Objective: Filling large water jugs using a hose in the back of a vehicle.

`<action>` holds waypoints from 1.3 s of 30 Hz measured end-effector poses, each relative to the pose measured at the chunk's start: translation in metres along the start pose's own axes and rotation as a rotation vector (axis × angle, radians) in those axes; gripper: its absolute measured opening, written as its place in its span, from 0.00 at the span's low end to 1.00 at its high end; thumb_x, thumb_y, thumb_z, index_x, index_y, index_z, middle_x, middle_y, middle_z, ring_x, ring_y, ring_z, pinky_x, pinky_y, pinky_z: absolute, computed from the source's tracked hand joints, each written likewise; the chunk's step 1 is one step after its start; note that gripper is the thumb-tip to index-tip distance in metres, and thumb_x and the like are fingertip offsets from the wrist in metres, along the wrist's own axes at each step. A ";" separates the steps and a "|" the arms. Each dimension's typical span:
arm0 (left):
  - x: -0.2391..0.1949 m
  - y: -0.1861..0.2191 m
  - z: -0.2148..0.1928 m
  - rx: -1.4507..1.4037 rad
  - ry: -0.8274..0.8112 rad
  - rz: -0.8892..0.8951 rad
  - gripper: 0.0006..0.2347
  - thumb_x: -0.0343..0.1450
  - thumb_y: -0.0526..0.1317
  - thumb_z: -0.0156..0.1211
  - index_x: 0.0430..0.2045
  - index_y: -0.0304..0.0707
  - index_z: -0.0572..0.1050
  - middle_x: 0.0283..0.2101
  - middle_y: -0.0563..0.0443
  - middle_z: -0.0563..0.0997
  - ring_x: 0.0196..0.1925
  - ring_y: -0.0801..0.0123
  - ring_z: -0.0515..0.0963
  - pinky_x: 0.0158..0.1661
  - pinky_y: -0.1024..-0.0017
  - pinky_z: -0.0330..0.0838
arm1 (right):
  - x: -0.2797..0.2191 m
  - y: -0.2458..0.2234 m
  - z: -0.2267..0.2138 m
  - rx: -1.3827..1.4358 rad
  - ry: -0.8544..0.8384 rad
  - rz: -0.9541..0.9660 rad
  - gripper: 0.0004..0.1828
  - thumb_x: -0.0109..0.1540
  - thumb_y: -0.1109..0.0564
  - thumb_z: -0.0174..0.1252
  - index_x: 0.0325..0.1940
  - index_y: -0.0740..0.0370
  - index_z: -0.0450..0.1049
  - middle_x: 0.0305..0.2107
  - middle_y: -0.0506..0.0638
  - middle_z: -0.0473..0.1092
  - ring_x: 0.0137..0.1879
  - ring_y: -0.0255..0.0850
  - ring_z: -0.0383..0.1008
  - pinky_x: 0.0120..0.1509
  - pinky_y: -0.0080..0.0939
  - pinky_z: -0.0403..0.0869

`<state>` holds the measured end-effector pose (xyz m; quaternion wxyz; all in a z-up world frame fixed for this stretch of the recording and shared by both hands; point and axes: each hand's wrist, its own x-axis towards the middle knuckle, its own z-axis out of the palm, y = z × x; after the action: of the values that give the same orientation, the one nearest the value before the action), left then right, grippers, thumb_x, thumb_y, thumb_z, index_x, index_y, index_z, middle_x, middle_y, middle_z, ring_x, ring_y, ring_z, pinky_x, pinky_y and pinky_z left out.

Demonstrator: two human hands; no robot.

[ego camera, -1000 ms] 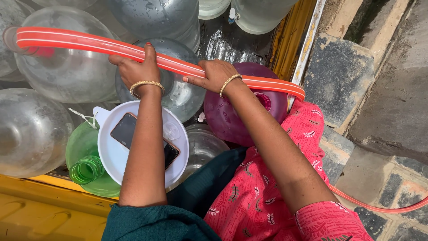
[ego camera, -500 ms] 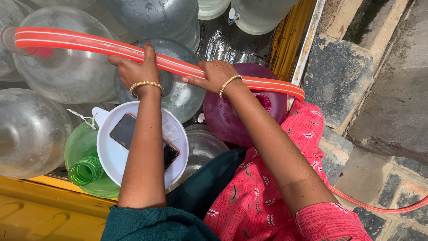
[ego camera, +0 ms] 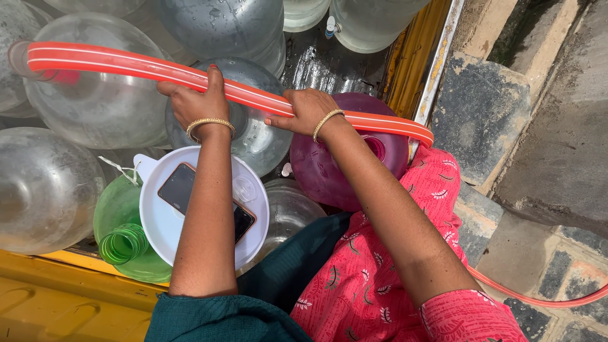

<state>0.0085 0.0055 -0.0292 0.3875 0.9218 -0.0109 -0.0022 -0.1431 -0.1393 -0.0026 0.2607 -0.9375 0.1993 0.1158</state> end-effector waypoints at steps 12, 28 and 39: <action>-0.001 0.002 -0.002 -0.021 -0.018 -0.003 0.28 0.64 0.51 0.71 0.43 0.30 0.60 0.34 0.38 0.83 0.36 0.47 0.86 0.41 0.54 0.78 | -0.001 0.004 0.003 -0.006 -0.006 0.011 0.19 0.50 0.52 0.64 0.43 0.61 0.77 0.29 0.60 0.77 0.42 0.57 0.79 0.51 0.57 0.74; -0.001 0.003 -0.002 -0.002 -0.013 -0.014 0.28 0.63 0.52 0.71 0.43 0.31 0.60 0.34 0.39 0.83 0.37 0.47 0.86 0.41 0.53 0.77 | -0.002 -0.001 -0.001 0.003 0.005 0.026 0.17 0.53 0.47 0.66 0.39 0.60 0.78 0.28 0.60 0.77 0.41 0.58 0.79 0.50 0.57 0.74; -0.001 0.000 -0.002 -0.011 0.001 -0.011 0.28 0.63 0.52 0.71 0.43 0.31 0.60 0.34 0.38 0.83 0.37 0.45 0.85 0.42 0.52 0.77 | 0.001 0.002 0.003 -0.017 0.013 0.029 0.16 0.52 0.50 0.65 0.40 0.60 0.79 0.29 0.60 0.77 0.41 0.57 0.79 0.50 0.57 0.75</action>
<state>0.0078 0.0066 -0.0278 0.3925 0.9197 -0.0056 -0.0038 -0.1430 -0.1396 -0.0062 0.2499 -0.9374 0.2134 0.1153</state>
